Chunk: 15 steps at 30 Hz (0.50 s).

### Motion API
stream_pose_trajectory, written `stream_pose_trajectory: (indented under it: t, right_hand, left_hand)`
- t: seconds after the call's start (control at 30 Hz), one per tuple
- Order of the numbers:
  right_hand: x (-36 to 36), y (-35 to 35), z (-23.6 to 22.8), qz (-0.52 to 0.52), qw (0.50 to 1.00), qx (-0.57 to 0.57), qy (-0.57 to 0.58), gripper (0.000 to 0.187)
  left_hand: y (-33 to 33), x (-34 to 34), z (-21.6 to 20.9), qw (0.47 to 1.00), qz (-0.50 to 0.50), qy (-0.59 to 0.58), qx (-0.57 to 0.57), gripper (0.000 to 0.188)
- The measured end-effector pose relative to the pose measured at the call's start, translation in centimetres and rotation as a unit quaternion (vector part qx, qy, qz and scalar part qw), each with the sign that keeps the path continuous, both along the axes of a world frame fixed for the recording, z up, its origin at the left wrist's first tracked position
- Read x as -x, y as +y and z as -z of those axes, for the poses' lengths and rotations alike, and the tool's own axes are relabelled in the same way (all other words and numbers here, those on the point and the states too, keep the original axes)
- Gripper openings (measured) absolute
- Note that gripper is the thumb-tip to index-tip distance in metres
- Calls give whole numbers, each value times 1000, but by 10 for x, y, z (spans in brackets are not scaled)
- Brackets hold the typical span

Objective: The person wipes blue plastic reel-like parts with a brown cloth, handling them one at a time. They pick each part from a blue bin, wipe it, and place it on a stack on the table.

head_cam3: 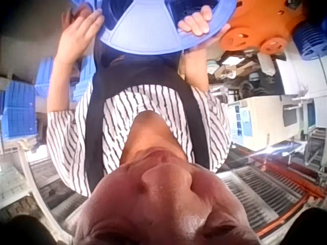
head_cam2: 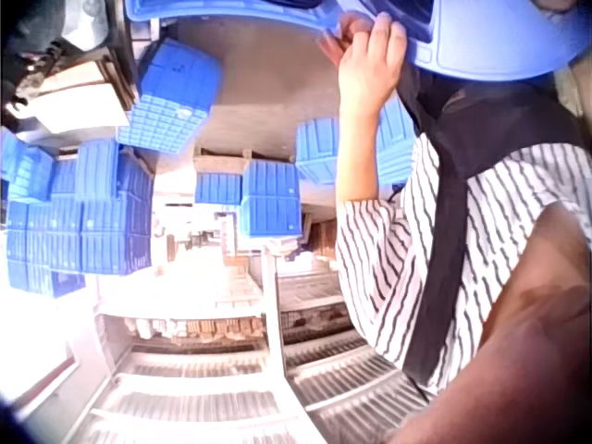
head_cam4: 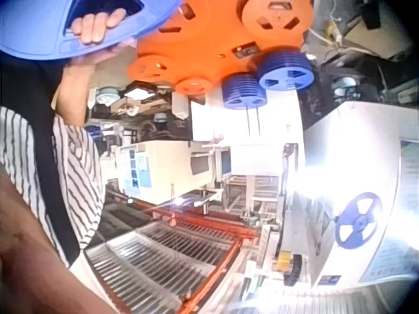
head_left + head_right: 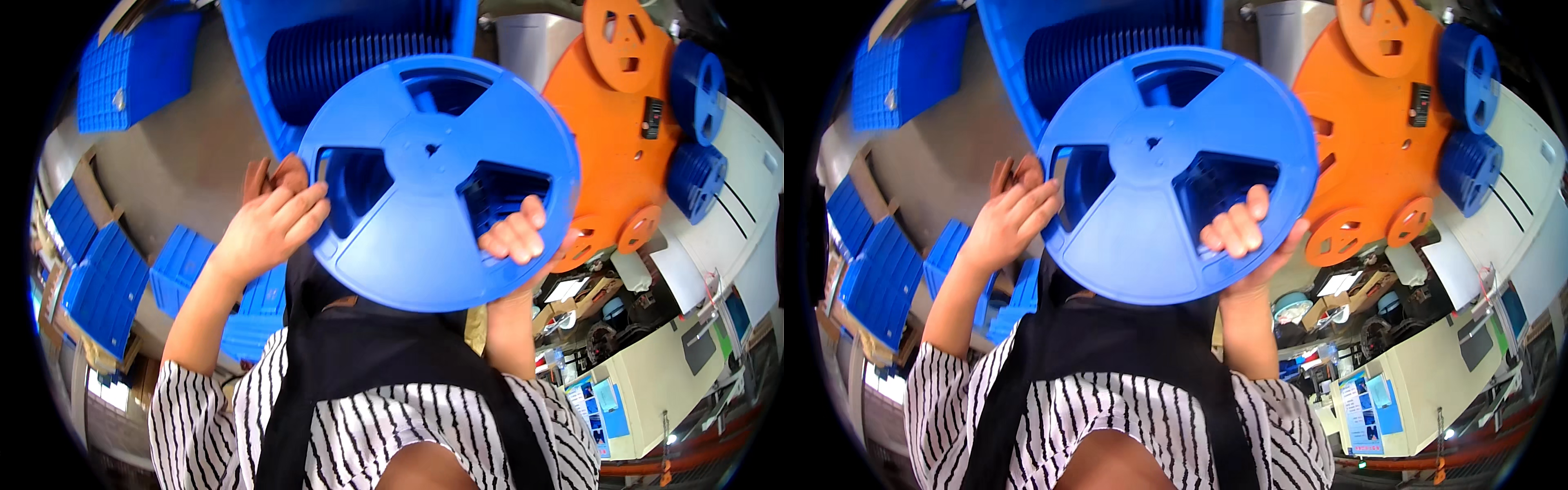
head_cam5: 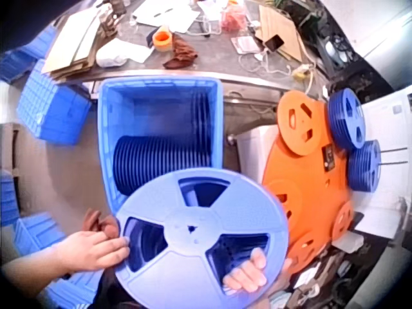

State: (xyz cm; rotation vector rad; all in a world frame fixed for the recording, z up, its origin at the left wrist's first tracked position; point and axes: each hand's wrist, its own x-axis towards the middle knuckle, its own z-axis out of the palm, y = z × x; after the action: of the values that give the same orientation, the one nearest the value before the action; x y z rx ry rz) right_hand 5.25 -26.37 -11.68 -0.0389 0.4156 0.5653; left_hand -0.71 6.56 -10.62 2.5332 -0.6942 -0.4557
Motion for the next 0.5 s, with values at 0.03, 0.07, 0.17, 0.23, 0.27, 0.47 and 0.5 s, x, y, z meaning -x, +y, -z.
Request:
stream_pose_trajectory:
  t: [0.03,0.07,0.17,0.23,0.27,0.47,0.5]
  right_hand:
    - [5,-1,-1,0,999,40,6,50]
    - [2,-1,1,-5,997,76,3,53]
    - [8,0,-10,5,958,272,88,58]
    - [13,-2,-1,-44,976,210,16,56]
    - [16,-1,4,-35,987,154,12,57]
    - [29,-2,-3,-50,988,144,32,44]
    - [31,-4,-6,-49,988,142,39,43]
  left_hand:
    - [2,-1,-1,1000,5,2,-4,36]
    - [3,-4,0,1000,-13,9,-2,34]
    - [11,-1,-1,995,-81,43,44,36]
    - [21,6,-2,956,-210,176,103,35]
    - [24,12,-2,922,-276,237,133,34]
    - [43,3,30,565,-564,376,470,32]
    - [49,7,42,550,-559,373,495,34]
